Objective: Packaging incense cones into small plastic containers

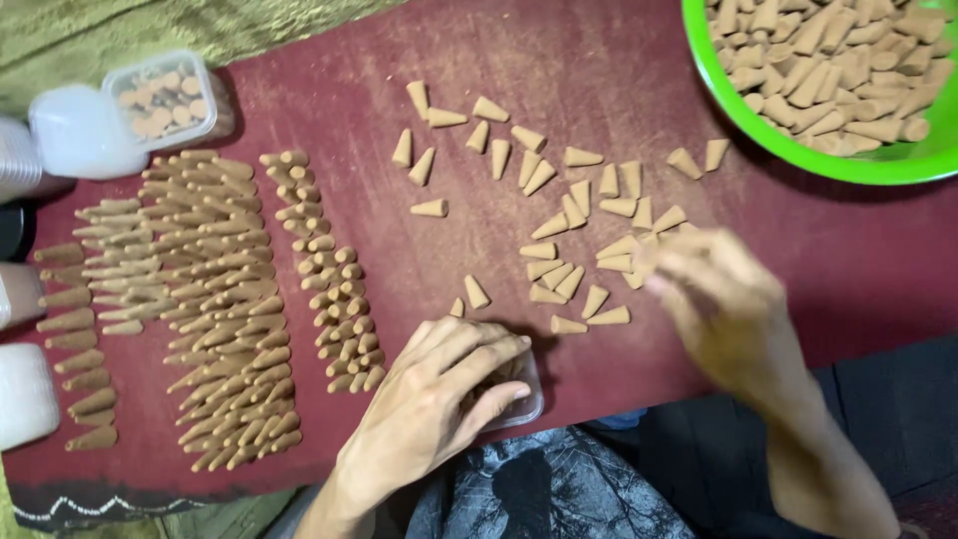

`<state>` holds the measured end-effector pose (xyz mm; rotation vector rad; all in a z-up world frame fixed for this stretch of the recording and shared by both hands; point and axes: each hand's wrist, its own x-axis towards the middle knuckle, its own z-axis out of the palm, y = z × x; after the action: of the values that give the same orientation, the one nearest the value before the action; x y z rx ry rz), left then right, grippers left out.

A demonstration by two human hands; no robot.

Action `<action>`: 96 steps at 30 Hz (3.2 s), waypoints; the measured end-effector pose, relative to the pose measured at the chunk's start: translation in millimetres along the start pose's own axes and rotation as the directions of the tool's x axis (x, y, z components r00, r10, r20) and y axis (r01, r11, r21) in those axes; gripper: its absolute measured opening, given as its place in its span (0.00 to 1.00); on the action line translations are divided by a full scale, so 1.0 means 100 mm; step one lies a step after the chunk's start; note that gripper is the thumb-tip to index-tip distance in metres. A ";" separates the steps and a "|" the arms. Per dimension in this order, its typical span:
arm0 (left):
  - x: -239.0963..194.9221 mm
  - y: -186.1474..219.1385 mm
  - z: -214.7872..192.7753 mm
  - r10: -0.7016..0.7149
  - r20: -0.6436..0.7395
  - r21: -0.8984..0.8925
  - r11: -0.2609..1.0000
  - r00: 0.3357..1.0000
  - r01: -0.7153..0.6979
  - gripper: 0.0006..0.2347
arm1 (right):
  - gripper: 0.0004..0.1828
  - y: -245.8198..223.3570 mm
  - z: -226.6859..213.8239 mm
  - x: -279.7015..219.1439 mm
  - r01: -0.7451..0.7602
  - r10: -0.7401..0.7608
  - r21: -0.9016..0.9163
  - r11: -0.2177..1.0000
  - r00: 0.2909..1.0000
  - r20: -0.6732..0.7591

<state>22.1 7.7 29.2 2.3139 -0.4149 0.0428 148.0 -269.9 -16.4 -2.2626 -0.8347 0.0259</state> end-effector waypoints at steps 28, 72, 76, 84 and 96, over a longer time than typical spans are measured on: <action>-0.38 -0.21 0.31 0.068 0.080 0.230 0.970 0.994 -0.085 0.06 | 0.09 -1.03 0.67 -0.38 0.132 -0.121 -0.036 0.991 0.966 0.229; -0.41 -0.09 0.40 0.100 0.059 0.201 0.973 0.993 -0.110 0.19 | 0.08 -0.64 0.25 -0.47 -0.362 0.362 -0.021 0.932 0.932 -0.028; -0.37 -0.03 0.38 0.108 0.025 0.200 0.973 0.994 -0.111 0.18 | 0.10 -0.26 0.23 -0.45 -0.384 0.369 -0.124 0.915 0.920 -0.132; -0.27 0.04 0.39 0.011 0.006 0.254 0.967 1.000 -0.013 0.24 | 0.17 -0.04 0.21 -0.20 -0.224 0.206 -0.175 0.959 0.972 -0.117; -0.57 -0.14 0.26 -0.137 -0.038 0.198 0.970 0.990 0.141 0.32 | 0.07 -0.03 0.33 -0.05 -0.042 0.032 -0.144 0.989 0.997 -0.068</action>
<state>-29.9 14.9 -7.6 2.5332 -0.2442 0.0452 134.6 -250.5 -40.3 -2.4015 -0.7817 -0.0948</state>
